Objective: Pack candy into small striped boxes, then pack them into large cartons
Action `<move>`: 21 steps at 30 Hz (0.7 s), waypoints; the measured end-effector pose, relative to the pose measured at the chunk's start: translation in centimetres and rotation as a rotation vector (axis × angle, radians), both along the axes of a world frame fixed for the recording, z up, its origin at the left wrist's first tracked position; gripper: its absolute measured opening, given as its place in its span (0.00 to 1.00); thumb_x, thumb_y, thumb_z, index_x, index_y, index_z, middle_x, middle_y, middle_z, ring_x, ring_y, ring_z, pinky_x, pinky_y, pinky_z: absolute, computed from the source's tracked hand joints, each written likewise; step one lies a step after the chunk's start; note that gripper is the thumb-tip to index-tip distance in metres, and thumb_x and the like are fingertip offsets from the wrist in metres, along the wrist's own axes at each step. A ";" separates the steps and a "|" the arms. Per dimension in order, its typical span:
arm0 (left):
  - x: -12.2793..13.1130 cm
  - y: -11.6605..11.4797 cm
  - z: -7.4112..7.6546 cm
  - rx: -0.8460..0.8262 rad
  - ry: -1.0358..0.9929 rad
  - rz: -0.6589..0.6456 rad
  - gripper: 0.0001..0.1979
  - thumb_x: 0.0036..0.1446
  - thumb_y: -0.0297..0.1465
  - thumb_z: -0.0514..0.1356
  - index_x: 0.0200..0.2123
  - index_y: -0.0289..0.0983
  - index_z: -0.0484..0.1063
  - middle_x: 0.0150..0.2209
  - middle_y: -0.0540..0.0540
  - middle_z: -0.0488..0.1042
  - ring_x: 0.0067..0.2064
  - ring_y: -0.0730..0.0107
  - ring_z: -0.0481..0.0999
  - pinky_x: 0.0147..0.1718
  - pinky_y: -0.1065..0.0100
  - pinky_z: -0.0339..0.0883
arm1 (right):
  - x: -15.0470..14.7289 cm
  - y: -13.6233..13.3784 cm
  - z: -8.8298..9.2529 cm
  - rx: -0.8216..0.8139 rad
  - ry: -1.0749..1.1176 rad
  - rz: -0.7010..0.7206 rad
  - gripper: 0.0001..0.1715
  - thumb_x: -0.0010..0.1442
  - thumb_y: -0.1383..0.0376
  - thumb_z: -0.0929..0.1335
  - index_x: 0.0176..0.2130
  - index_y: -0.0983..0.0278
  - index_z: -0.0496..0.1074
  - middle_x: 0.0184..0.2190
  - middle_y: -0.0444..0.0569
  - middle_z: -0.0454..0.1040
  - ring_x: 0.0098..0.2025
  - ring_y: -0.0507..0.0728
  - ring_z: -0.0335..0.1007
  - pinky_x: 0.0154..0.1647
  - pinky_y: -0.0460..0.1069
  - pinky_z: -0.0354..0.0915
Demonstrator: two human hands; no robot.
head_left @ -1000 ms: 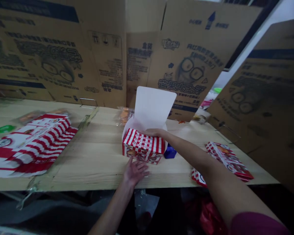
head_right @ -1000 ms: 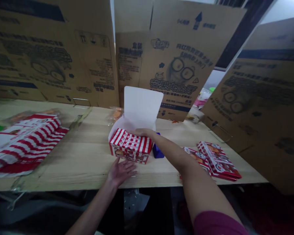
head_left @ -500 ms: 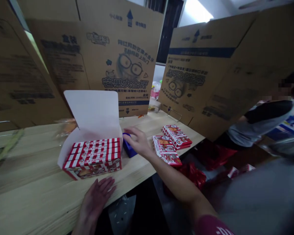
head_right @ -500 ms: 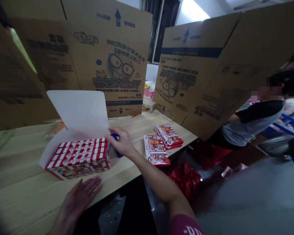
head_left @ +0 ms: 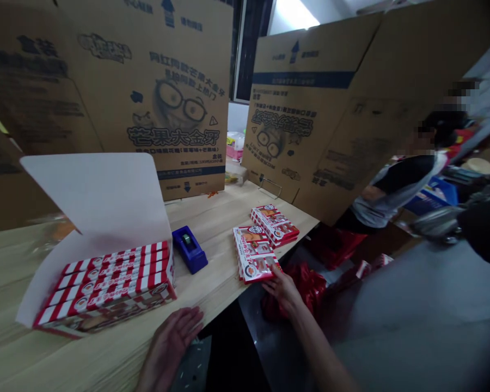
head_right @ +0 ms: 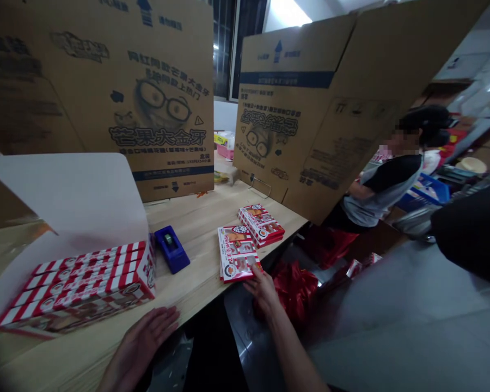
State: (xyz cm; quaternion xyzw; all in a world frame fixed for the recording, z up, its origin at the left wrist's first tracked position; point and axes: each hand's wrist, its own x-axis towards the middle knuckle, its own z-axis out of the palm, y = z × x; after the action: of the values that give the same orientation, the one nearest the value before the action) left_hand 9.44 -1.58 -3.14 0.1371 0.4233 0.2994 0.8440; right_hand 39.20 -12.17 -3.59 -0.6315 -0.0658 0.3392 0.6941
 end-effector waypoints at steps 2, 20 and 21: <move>-0.2 0.0 -0.3 -0.005 -0.005 0.005 0.09 0.55 0.26 0.55 0.32 0.30 0.75 0.40 0.33 0.80 0.46 0.49 0.79 0.50 0.50 0.71 | -0.1 0.7 -0.1 0.041 0.069 -0.014 0.26 0.43 0.51 0.76 0.35 0.67 0.75 0.30 0.53 0.79 0.33 0.63 0.76 0.36 0.57 0.73; 25.6 10.0 5.6 0.622 0.256 -0.267 0.25 0.46 0.52 0.64 0.37 0.38 0.66 0.40 0.41 0.75 0.42 0.60 0.75 0.35 0.67 0.65 | 19.0 5.5 7.5 -0.023 -0.053 -0.111 0.19 0.39 0.60 0.77 0.29 0.67 0.73 0.18 0.43 0.72 0.20 0.53 0.68 0.22 0.47 0.68; 27.9 11.3 5.7 0.642 0.273 -0.272 0.27 0.45 0.52 0.64 0.39 0.38 0.66 0.43 0.40 0.74 0.45 0.57 0.74 0.37 0.66 0.65 | 19.7 5.5 6.7 -0.074 -0.118 -0.097 0.21 0.38 0.58 0.78 0.29 0.67 0.73 0.17 0.43 0.71 0.21 0.54 0.68 0.22 0.48 0.68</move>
State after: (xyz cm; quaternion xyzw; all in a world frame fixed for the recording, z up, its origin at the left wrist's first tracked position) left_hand 37.34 9.76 2.51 0.4883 0.3943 0.2811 0.7260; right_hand 58.87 -6.66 3.06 -0.6781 -0.0635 0.2695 0.6808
